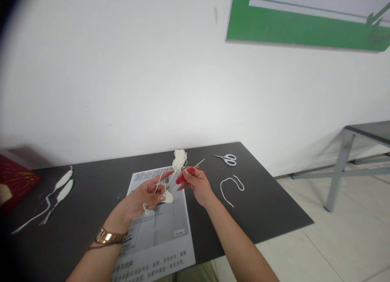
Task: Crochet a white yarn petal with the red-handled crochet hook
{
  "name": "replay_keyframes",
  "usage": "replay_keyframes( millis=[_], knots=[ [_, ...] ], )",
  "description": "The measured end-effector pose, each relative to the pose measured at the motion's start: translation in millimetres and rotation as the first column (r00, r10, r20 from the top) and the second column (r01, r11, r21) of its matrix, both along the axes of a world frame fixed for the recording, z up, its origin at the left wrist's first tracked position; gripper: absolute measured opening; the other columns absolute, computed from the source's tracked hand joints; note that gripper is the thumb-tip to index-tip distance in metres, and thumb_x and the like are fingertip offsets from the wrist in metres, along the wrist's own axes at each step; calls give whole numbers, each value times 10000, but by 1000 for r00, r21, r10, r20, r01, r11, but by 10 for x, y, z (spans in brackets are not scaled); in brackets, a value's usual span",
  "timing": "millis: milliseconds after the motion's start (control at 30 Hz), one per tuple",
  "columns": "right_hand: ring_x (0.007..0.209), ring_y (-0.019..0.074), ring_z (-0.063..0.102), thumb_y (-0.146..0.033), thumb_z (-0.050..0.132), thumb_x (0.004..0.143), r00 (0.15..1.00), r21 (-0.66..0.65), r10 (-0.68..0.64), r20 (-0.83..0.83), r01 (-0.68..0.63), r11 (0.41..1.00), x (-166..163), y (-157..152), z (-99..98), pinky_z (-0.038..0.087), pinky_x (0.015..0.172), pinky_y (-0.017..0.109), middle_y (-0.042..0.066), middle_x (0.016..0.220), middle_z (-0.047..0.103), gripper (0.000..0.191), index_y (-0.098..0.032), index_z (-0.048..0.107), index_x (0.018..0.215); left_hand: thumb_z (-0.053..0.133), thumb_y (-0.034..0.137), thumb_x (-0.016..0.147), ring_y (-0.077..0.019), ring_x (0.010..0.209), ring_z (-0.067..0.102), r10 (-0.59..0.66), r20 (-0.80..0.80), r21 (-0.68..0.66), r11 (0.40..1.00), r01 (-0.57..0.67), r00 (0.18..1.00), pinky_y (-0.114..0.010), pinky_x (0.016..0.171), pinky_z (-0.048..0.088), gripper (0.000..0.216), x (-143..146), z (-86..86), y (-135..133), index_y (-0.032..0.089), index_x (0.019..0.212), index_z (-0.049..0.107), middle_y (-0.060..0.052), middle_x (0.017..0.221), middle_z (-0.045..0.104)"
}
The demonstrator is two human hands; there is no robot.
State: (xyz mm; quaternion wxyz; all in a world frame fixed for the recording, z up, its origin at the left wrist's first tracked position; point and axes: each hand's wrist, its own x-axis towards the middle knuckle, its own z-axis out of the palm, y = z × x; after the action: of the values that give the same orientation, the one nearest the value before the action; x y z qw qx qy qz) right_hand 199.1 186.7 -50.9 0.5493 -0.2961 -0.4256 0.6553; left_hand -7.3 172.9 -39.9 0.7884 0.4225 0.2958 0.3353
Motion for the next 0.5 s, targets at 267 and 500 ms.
replay_keyframes(
  millis=[267,500],
  knots=[
    [544,137,585,-444,710,754,994,91,-25,107,15,996,55,1,75,488,567,274,15,636,665,273,-180,688,689,749,80,692,-32,448,309,-20,-30,31,999,20,999,-186,394,172,777,-4,-24,8,252,1391,456,30,689,538],
    [565,144,562,-453,686,772,976,196,-71,204,30,980,74,-62,159,443,577,279,21,628,664,278,-188,702,688,724,88,724,-40,464,300,-20,-51,64,998,23,999,-193,397,157,732,-9,-36,12,257,1386,460,35,678,519]
  ],
)
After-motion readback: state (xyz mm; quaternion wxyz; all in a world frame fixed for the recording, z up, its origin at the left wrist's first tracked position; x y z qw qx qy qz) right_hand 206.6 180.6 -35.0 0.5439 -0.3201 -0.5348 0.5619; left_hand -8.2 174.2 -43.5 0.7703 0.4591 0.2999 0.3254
